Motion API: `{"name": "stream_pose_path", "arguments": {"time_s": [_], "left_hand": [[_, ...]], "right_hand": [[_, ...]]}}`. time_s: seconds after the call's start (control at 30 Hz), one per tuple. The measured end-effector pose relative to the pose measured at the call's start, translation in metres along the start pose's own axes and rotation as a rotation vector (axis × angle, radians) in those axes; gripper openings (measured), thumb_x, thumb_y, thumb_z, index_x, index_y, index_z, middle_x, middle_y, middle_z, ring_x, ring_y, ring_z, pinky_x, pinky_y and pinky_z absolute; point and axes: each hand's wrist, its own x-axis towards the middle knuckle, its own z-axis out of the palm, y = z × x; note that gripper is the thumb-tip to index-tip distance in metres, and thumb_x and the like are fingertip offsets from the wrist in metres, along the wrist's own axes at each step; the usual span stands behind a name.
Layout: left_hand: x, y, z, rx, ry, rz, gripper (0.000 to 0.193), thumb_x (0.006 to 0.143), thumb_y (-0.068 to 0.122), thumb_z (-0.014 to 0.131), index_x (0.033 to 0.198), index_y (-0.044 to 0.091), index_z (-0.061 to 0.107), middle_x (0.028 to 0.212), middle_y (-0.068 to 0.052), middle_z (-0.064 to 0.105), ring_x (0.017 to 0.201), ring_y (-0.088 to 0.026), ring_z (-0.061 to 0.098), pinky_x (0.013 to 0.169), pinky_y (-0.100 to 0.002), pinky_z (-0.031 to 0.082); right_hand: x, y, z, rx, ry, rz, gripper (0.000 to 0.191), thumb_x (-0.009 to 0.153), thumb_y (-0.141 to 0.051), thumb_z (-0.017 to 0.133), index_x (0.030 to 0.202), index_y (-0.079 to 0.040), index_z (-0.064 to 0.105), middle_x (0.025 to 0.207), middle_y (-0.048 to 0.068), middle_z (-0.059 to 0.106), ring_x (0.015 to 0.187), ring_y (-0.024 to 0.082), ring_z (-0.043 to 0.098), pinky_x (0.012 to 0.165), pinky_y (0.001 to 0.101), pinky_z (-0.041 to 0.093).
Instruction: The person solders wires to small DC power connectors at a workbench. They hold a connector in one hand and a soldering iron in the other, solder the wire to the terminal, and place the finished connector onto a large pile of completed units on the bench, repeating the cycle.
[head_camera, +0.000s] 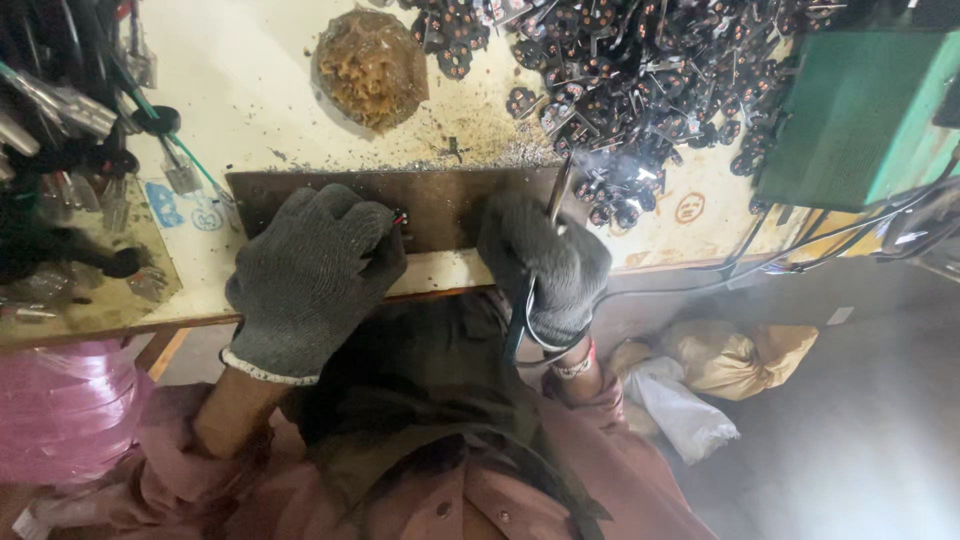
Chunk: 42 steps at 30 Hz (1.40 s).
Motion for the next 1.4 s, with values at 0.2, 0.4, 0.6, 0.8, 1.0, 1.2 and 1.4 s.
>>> {"name": "stream_pose_path", "arguments": {"time_s": [0.2, 0.4, 0.6, 0.8, 1.0, 1.2, 1.4], "left_hand": [[-0.005, -0.002, 0.006, -0.047, 0.055, 0.049, 0.011, 0.088, 0.013, 0.076, 0.088, 0.015, 0.065, 0.088, -0.005, 0.061, 0.084, -0.027, 0.062, 0.069, -0.041, 0.051], [-0.005, 0.001, 0.002, -0.133, 0.110, 0.110, 0.012, 0.090, 0.006, 0.074, 0.092, 0.014, 0.066, 0.092, -0.005, 0.062, 0.082, -0.026, 0.062, 0.069, -0.037, 0.052], [-0.002, 0.001, 0.002, -0.131, 0.170, 0.135, 0.012, 0.087, 0.004, 0.073, 0.091, 0.013, 0.066, 0.090, -0.006, 0.063, 0.084, -0.027, 0.063, 0.072, -0.039, 0.052], [-0.008, -0.004, 0.006, -0.133, 0.146, 0.136, 0.011, 0.090, 0.006, 0.074, 0.091, 0.012, 0.065, 0.090, -0.006, 0.062, 0.084, -0.026, 0.063, 0.073, -0.038, 0.053], [-0.007, -0.002, 0.005, -0.083, 0.127, 0.120, 0.011, 0.089, 0.006, 0.074, 0.091, 0.013, 0.065, 0.090, -0.006, 0.061, 0.085, -0.028, 0.062, 0.071, -0.040, 0.052], [-0.002, 0.002, 0.001, -0.074, 0.087, 0.051, 0.012, 0.082, 0.009, 0.075, 0.085, 0.016, 0.065, 0.085, -0.005, 0.062, 0.082, -0.028, 0.064, 0.067, -0.041, 0.051], [0.007, 0.010, -0.004, -0.080, 0.044, 0.011, 0.012, 0.085, 0.015, 0.077, 0.082, 0.017, 0.066, 0.084, -0.005, 0.062, 0.080, -0.027, 0.064, 0.066, -0.040, 0.052]], "right_hand": [[-0.023, -0.007, 0.006, 0.201, 0.246, 0.387, 0.020, 0.091, -0.003, 0.080, 0.110, -0.006, 0.074, 0.091, 0.012, 0.076, 0.071, 0.024, 0.072, 0.070, 0.0336, 0.058], [0.004, 0.047, 0.021, -0.054, 0.184, 0.008, 0.029, 0.093, -0.013, 0.082, 0.117, -0.005, 0.070, 0.101, 0.016, 0.071, 0.088, 0.033, 0.071, 0.075, 0.0430, 0.055], [-0.055, 0.055, 0.014, -0.053, 0.159, -0.065, 0.025, 0.087, -0.010, 0.076, 0.110, -0.004, 0.067, 0.106, 0.019, 0.072, 0.090, 0.032, 0.073, 0.079, 0.0403, 0.058], [-0.050, 0.007, 0.015, 0.184, 0.305, 0.205, 0.028, 0.096, -0.010, 0.083, 0.118, -0.007, 0.066, 0.109, 0.009, 0.075, 0.094, 0.026, 0.077, 0.087, 0.0333, 0.061], [-0.020, -0.009, -0.001, 0.084, 0.063, 0.074, 0.034, 0.091, -0.010, 0.084, 0.120, -0.008, 0.065, 0.113, 0.011, 0.072, 0.104, 0.034, 0.071, 0.093, 0.0423, 0.057], [-0.006, 0.010, -0.015, 0.184, -0.058, -0.005, 0.032, 0.095, -0.001, 0.076, 0.124, -0.008, 0.064, 0.120, 0.012, 0.073, 0.113, 0.032, 0.073, 0.095, 0.0400, 0.060], [-0.012, -0.012, -0.012, -0.084, -0.137, -0.258, 0.039, 0.086, -0.008, 0.074, 0.122, -0.004, 0.060, 0.124, 0.025, 0.067, 0.112, 0.042, 0.070, 0.093, 0.0469, 0.058]]}}
